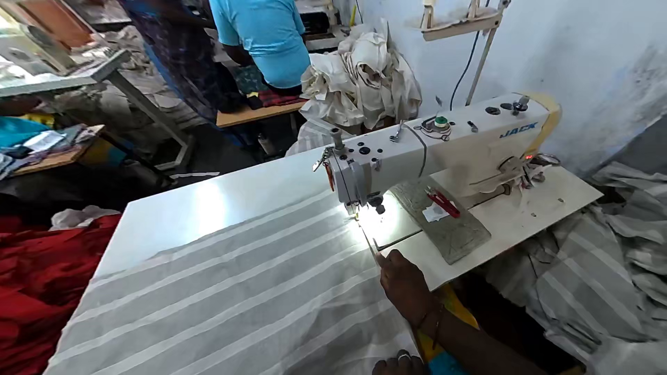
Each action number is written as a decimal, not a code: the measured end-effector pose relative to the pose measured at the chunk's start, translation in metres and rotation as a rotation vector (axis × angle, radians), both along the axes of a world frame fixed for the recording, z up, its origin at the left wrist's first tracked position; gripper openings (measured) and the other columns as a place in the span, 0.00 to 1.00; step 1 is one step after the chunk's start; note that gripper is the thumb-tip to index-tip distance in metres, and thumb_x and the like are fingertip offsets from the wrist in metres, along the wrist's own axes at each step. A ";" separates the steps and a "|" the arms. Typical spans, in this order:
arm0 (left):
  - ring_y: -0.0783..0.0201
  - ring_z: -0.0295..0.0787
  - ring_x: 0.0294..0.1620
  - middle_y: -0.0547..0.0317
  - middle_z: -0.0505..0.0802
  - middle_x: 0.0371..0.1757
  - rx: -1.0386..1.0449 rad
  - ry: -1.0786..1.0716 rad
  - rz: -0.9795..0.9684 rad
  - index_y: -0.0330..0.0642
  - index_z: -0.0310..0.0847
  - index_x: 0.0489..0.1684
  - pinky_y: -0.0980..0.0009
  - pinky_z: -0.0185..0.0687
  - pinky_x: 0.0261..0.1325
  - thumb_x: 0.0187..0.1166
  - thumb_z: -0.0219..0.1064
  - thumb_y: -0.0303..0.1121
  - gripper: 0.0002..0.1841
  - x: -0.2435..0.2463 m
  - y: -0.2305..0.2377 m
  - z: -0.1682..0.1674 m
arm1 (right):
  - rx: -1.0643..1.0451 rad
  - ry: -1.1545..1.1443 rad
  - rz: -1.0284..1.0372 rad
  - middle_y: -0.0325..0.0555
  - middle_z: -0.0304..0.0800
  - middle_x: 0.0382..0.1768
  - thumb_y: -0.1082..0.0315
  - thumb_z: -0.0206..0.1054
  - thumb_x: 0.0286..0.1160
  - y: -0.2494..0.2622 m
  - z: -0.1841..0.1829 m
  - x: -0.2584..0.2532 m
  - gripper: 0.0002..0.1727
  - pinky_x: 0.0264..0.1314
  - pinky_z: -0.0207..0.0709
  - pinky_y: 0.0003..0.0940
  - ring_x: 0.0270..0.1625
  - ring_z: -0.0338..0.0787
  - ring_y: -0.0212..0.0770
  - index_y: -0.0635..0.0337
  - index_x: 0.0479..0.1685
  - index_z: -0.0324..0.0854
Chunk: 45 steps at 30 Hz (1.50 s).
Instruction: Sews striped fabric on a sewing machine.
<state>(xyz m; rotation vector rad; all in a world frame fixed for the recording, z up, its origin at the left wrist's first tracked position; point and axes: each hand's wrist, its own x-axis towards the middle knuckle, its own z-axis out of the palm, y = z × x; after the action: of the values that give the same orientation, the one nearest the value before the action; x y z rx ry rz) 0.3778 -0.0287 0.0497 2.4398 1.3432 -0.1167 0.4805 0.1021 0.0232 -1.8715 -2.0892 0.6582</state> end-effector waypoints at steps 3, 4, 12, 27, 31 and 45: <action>0.38 0.90 0.65 0.37 0.92 0.63 0.325 -0.081 -0.031 0.28 0.91 0.50 0.48 0.85 0.67 0.77 0.62 0.22 0.13 -0.001 0.002 -0.023 | 0.006 0.036 0.019 0.57 0.89 0.54 0.68 0.56 0.83 0.000 0.000 0.003 0.23 0.55 0.86 0.45 0.53 0.92 0.53 0.57 0.73 0.84; 0.36 0.86 0.71 0.35 0.90 0.68 0.353 -0.095 -0.014 0.27 0.90 0.53 0.48 0.80 0.74 0.78 0.60 0.22 0.14 -0.001 0.005 -0.028 | -0.016 0.039 0.032 0.57 0.89 0.55 0.68 0.56 0.84 0.001 0.002 0.004 0.23 0.57 0.85 0.45 0.55 0.92 0.53 0.57 0.74 0.84; 0.48 0.96 0.58 0.44 0.97 0.54 0.663 -0.096 0.118 0.34 0.94 0.44 0.59 0.92 0.54 0.72 0.65 0.26 0.11 0.000 0.045 -0.048 | 0.066 0.057 0.044 0.55 0.89 0.49 0.67 0.56 0.83 0.002 -0.005 0.006 0.21 0.51 0.86 0.43 0.49 0.92 0.51 0.56 0.70 0.87; 0.57 0.95 0.59 0.59 0.97 0.55 0.740 -0.298 0.188 0.48 0.97 0.47 0.58 0.92 0.56 0.78 0.65 0.34 0.12 -0.045 0.153 -0.071 | 0.093 0.038 0.041 0.57 0.88 0.46 0.70 0.62 0.82 0.034 -0.001 -0.004 0.12 0.50 0.87 0.46 0.49 0.92 0.53 0.62 0.49 0.92; 0.56 0.94 0.57 0.59 0.97 0.53 0.671 -0.371 0.237 0.49 0.96 0.41 0.54 0.90 0.56 0.76 0.71 0.36 0.07 -0.050 0.187 -0.065 | 0.051 0.024 0.127 0.55 0.90 0.50 0.67 0.64 0.81 0.063 0.010 0.004 0.13 0.53 0.84 0.51 0.58 0.89 0.54 0.57 0.53 0.93; 0.49 0.92 0.40 0.51 0.93 0.40 0.657 -0.388 0.379 0.45 0.95 0.40 0.49 0.86 0.40 0.73 0.72 0.35 0.07 -0.048 0.198 -0.058 | 0.269 0.217 0.262 0.52 0.91 0.36 0.64 0.74 0.73 0.106 -0.009 0.032 0.08 0.43 0.83 0.53 0.41 0.92 0.52 0.58 0.39 0.94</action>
<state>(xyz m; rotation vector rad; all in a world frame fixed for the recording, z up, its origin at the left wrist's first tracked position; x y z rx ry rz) 0.3300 0.1694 -0.0085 2.4187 1.8120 0.9788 0.5129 0.2076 0.0146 -1.3378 -2.1716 0.5725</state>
